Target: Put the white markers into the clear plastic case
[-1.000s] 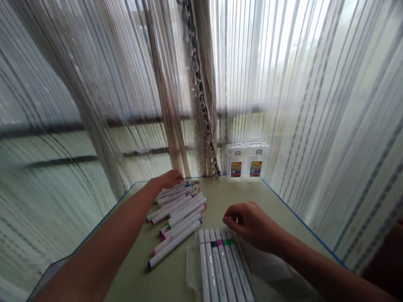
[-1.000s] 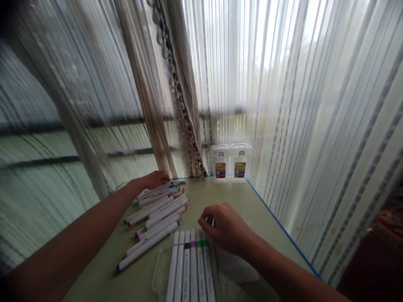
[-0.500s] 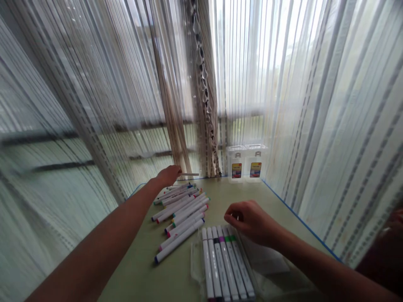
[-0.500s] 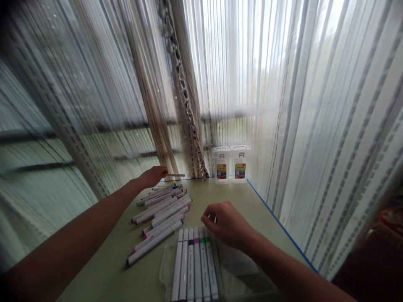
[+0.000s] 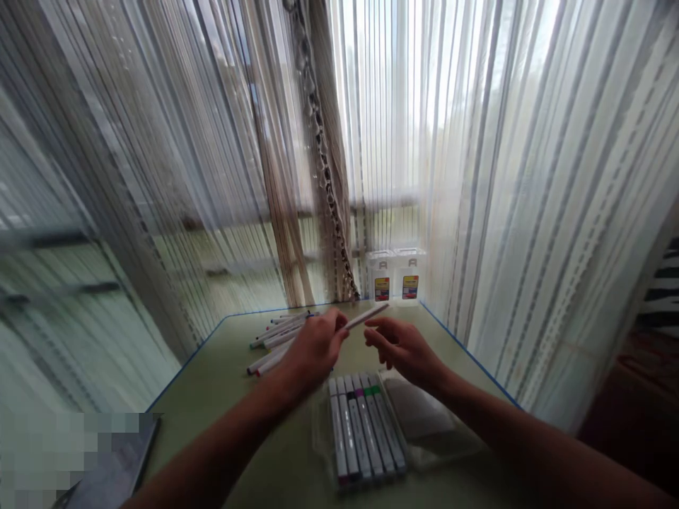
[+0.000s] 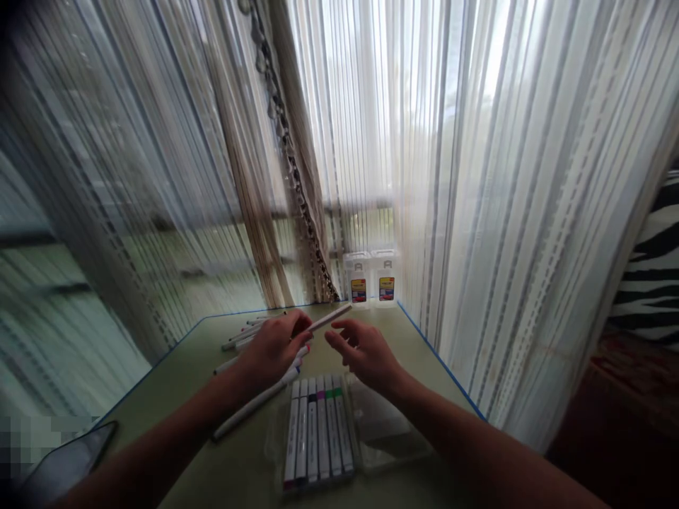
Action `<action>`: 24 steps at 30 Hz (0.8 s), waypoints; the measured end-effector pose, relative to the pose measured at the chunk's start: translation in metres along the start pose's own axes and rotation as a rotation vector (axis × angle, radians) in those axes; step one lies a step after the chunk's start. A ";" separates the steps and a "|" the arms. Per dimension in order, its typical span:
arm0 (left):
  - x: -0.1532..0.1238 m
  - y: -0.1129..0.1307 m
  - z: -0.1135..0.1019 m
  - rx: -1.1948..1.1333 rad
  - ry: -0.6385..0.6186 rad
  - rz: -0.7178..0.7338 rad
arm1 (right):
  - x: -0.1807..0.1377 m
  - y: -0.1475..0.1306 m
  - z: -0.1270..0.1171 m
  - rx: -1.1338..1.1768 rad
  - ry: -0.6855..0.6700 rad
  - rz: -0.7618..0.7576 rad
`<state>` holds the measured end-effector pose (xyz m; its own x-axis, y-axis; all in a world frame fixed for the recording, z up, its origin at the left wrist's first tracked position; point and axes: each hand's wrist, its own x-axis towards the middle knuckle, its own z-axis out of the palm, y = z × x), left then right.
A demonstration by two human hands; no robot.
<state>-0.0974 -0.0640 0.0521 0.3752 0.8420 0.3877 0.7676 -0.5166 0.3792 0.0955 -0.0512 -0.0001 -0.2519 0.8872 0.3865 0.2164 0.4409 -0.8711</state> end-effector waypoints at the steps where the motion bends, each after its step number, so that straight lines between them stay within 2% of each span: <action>1: -0.006 0.004 0.005 -0.054 0.015 -0.018 | -0.001 0.000 0.001 0.063 -0.015 -0.013; 4: -0.022 0.011 0.022 -0.212 0.068 -0.042 | -0.004 -0.003 0.004 0.235 -0.058 -0.008; 8: -0.034 0.014 0.037 -0.408 0.088 -0.080 | -0.006 -0.008 0.007 0.393 -0.085 0.095; 11: -0.039 0.014 0.038 -0.496 0.111 -0.108 | -0.006 -0.010 0.007 0.476 -0.115 0.166; 15: -0.040 0.008 0.036 -0.535 0.166 -0.153 | -0.006 -0.006 0.005 0.546 -0.175 0.176; 18: -0.037 -0.003 0.036 -0.689 0.226 -0.224 | -0.008 -0.004 0.003 0.566 -0.225 0.189; 21: -0.032 -0.010 0.039 -0.895 0.204 -0.278 | -0.011 -0.006 0.003 0.586 -0.337 0.223; 24: -0.030 -0.011 0.041 -1.040 0.145 -0.265 | -0.014 -0.011 0.003 0.543 -0.454 0.229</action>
<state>-0.0955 -0.0774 0.0014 0.1446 0.9552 0.2583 -0.0270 -0.2571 0.9660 0.0939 -0.0683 0.0030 -0.6469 0.7536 0.1169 -0.1572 0.0182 -0.9874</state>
